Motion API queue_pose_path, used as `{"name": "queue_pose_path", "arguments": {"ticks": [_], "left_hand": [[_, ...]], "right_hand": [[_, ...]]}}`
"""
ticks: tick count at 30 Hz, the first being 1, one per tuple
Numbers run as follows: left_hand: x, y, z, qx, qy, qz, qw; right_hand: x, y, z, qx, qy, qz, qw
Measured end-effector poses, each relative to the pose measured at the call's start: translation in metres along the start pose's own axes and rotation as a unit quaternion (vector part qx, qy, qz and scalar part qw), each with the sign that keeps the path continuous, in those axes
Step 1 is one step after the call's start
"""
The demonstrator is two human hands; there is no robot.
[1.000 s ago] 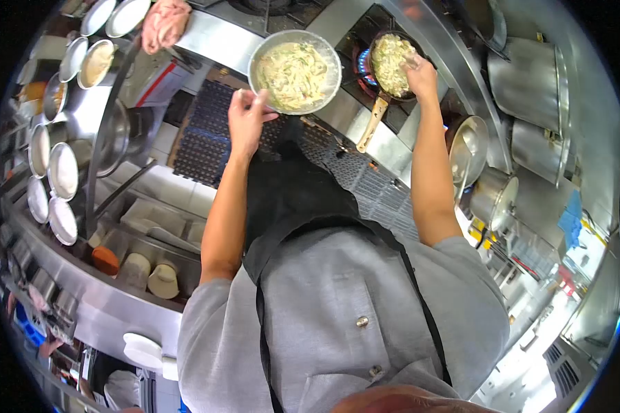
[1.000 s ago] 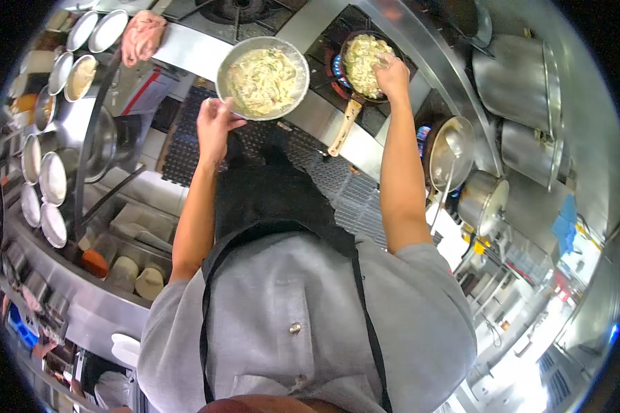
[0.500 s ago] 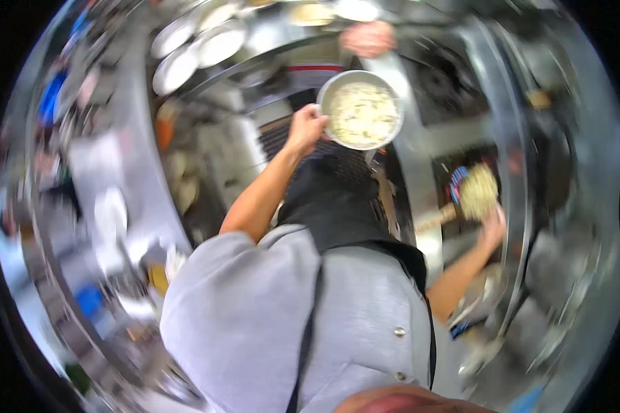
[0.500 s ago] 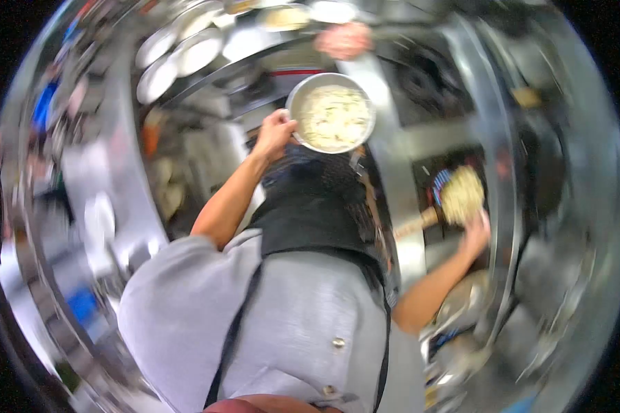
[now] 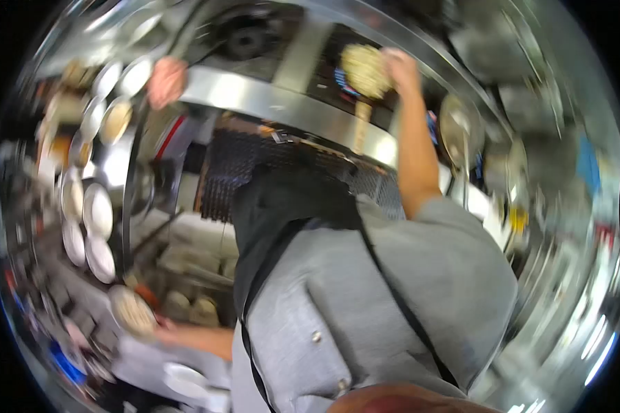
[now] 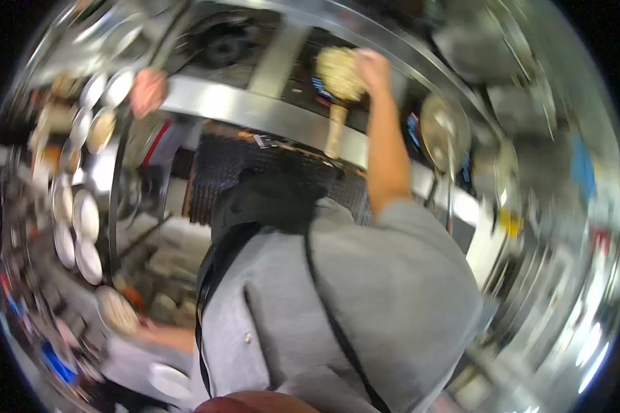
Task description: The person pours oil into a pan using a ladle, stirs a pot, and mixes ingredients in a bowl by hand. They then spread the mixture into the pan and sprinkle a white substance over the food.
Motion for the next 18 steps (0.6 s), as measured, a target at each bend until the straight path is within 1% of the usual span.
{"name": "queue_pose_path", "arguments": {"ticks": [1, 2, 3, 5, 9, 11, 12, 13, 15, 16, 17, 18], "left_hand": [[0.004, 0.001, 0.016, 0.08, -0.018, -0.042, 0.996], [0.001, -0.002, 0.023, 0.139, -0.026, -0.07, 0.988], [0.003, -0.003, 0.028, 0.175, -0.023, -0.081, 0.981], [0.011, -0.007, 0.043, 0.23, -0.031, -0.103, 0.967], [0.014, -0.014, 0.05, 0.287, -0.029, -0.121, 0.95], [0.015, -0.016, 0.049, 0.313, -0.03, -0.132, 0.94], [0.015, -0.019, 0.051, 0.327, -0.033, -0.137, 0.935], [0.016, -0.02, 0.05, 0.341, -0.03, -0.14, 0.929], [0.014, -0.023, 0.052, 0.362, -0.032, -0.147, 0.92], [0.008, -0.025, 0.047, 0.371, -0.032, -0.152, 0.916], [0.006, -0.024, 0.044, 0.376, -0.033, -0.157, 0.913], [0.006, -0.025, 0.043, 0.381, -0.029, -0.162, 0.91]], "right_hand": [[0.008, -0.003, 0.007, -0.017, -0.005, 0.003, 1.0], [0.008, 0.002, 0.015, 0.029, -0.032, -0.029, 0.999], [0.006, 0.006, 0.023, 0.056, -0.043, -0.035, 0.997], [0.006, 0.007, 0.029, 0.059, -0.087, 0.01, 0.994], [0.007, 0.0, 0.039, 0.076, -0.116, -0.003, 0.99], [0.007, -0.006, 0.036, 0.111, -0.103, -0.017, 0.988], [0.003, -0.003, 0.034, 0.084, -0.1, -0.029, 0.991], [0.005, -0.013, 0.031, 0.085, -0.104, -0.034, 0.99], [0.012, -0.034, 0.022, 0.014, -0.078, -0.054, 0.995], [0.01, -0.039, 0.021, 0.014, -0.068, -0.077, 0.995], [0.009, -0.041, 0.023, 0.016, -0.069, -0.079, 0.994], [0.007, -0.044, 0.023, 0.053, -0.06, -0.096, 0.992]]}}
Point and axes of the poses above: each hand's wrist, its own x-axis towards the middle knuckle, its own z-axis out of the back of the hand, y = z × x, the point moved 6 cm from there along x, towards the middle knuckle, and after that the axes turned 14 degrees about -x, right-handed, at the moved point
